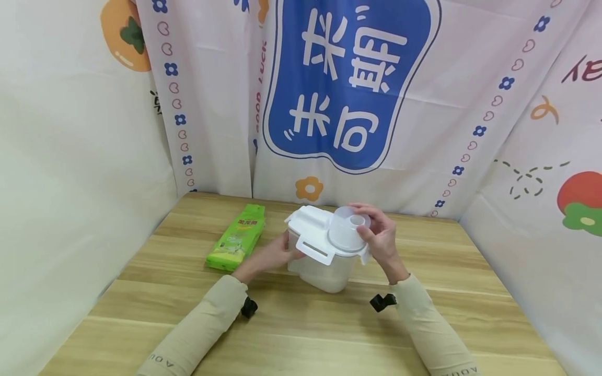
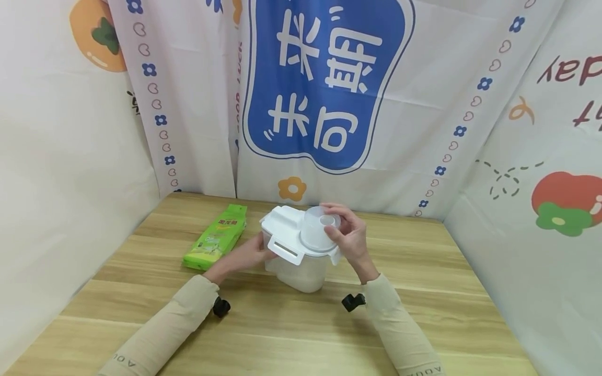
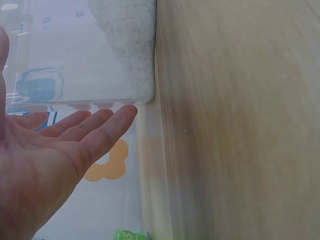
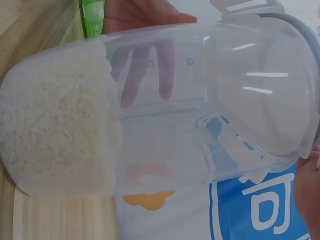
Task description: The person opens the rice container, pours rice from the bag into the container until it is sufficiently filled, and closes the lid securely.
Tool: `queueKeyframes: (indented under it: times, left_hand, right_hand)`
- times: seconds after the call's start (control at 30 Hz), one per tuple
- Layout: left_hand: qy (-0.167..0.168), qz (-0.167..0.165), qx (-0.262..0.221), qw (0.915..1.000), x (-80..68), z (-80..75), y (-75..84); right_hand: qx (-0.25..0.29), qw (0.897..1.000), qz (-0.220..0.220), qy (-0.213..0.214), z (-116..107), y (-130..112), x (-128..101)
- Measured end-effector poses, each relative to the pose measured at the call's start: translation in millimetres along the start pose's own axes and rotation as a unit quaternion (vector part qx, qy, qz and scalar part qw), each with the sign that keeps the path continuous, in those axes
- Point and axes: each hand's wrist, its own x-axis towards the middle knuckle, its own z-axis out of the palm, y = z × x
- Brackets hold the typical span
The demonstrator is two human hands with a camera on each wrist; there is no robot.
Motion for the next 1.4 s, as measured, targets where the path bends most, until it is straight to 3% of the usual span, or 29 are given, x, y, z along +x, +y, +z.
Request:
queueKeyframes:
  times: [0.43, 0.73, 1.03, 1.4]
  left_hand:
    - [0.000, 0.003, 0.005, 1.0000, -1.1, -0.9, 0.3]
    - [-0.006, -0.015, 0.022, 0.9996, -2.3, -0.2, 0.4]
    - [0.002, 0.008, 0.028, 0.9996, -0.7, 2.7, 5.9]
    - [0.023, 0.011, 0.042, 0.9988, -1.8, 12.3, 9.2]
  right_hand:
    - [-0.061, 0.997, 0.033, -0.041, -9.0, -2.1, 1.7]
    - [-0.071, 0.994, 0.057, -0.054, -13.8, -1.7, 1.6]
    - [-0.086, 0.992, 0.066, -0.059, -15.3, -4.5, 3.6]
    - [-0.150, 0.981, 0.100, -0.078, -20.9, -19.2, 1.9]
